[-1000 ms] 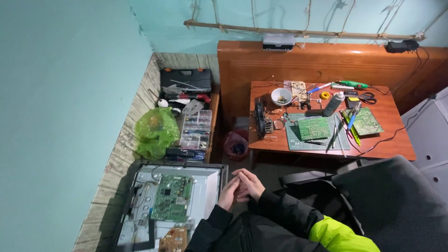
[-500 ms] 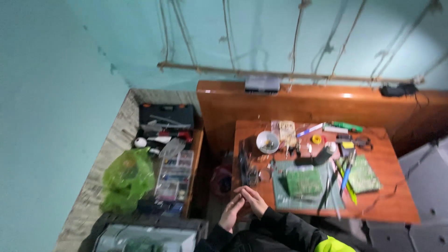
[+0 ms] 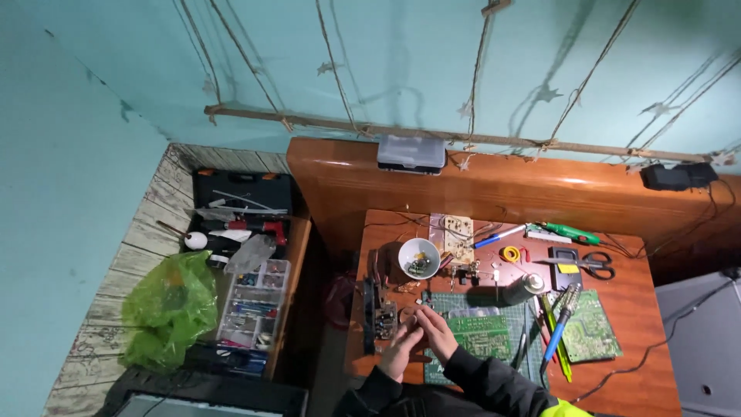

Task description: Soldering electronic components onto a printed circuit board using a soldering iron.

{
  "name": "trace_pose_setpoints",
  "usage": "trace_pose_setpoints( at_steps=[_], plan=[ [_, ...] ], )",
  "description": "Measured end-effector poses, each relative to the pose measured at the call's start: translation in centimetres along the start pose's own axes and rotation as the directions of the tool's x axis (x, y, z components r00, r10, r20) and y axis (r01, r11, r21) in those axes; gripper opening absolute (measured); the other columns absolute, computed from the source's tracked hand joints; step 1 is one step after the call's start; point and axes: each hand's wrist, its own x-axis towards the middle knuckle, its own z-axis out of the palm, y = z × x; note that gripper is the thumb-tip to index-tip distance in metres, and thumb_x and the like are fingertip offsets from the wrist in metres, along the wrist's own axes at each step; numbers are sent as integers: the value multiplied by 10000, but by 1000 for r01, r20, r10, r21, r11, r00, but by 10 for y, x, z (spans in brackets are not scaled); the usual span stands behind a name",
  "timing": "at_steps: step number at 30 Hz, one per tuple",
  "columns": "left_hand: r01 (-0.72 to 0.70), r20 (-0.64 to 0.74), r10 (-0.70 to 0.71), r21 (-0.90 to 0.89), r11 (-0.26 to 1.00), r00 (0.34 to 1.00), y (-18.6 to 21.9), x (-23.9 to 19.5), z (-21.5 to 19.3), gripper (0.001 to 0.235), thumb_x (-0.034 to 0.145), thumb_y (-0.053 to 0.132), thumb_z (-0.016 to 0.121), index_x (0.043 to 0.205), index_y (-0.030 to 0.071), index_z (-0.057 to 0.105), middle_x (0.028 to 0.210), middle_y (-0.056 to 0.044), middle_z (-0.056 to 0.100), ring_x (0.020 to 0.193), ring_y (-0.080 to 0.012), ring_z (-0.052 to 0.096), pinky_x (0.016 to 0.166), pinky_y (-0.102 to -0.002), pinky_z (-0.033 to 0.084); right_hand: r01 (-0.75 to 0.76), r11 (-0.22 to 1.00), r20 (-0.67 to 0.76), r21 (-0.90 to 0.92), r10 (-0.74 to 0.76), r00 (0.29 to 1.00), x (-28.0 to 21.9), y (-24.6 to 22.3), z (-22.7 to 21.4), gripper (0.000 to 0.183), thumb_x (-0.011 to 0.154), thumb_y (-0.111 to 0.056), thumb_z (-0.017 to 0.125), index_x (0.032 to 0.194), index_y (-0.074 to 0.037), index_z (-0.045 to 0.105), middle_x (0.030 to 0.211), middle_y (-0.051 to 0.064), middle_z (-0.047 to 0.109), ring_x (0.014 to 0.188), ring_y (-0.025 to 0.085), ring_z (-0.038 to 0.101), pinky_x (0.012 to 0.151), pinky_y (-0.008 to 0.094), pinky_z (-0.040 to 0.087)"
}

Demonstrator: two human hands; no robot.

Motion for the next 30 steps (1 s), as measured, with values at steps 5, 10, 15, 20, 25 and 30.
trace_pose_setpoints(
  at_steps=[5, 10, 15, 20, 25, 30],
  plan=[
    [-26, 56, 24, 32, 999, 998, -22, 27, 10, 684, 953, 433, 547, 1554, 248, 278, 1568, -29, 384, 1299, -274, 576, 883, -360, 638, -9, 1000, -9, 4, 9, 1000, -2, 0, -25, 348, 997, -332, 495, 1132, -66, 674, 870, 98, 664, 759, 206, 650, 704, 315, 520],
    [-77, 52, 75, 39, 996, 996, -58, 46, 13, 696, 953, 420, 566, 1559, 229, 281, 1586, -33, 359, 1300, -289, 573, 814, -331, 649, -13, 997, 31, 72, 10, 999, -13, 16, -43, 341, 1013, -310, 470, 1134, -53, 660, 841, 100, 646, 683, 194, 621, 596, 312, 541],
    [-223, 80, 220, 32, 974, 972, -101, 62, 12, 660, 963, 380, 558, 1539, 148, 333, 1523, -119, 457, 1263, -285, 602, 830, -335, 625, 21, 999, 67, 46, -24, 997, -29, 30, -56, 322, 1014, -315, 478, 1162, -73, 632, 832, 64, 625, 671, 152, 610, 580, 281, 522],
    [-387, 90, 378, 106, 916, 921, -126, 53, 23, 473, 982, 334, 533, 1383, 87, 494, 1313, -124, 596, 1126, -249, 672, 827, -327, 620, 130, 991, 85, -40, -127, 988, -55, 49, -68, 337, 1003, -289, 478, 1202, -54, 616, 929, 80, 667, 740, 163, 648, 610, 280, 549],
    [-487, -29, 533, 367, 793, 846, -197, 73, 27, 514, 929, 372, 598, 1294, 11, 614, 1277, -105, 669, 1111, -144, 649, 925, -260, 538, 243, 970, 145, -23, -237, 961, -107, 70, -93, 406, 999, -293, 450, 1301, -46, 564, 1289, 130, 655, 1020, 204, 679, 761, 314, 603],
    [-676, -21, 795, 513, 529, 606, -247, 57, 63, 481, 983, 404, 507, 1292, 55, 628, 1326, -108, 633, 1236, -213, 589, 1056, -325, 430, 528, 847, 250, -55, -500, 829, -154, 111, -148, 447, 1033, -269, 443, 1362, 25, 507, 1376, 153, 581, 1301, 231, 535, 1130, 357, 378]
  ],
)
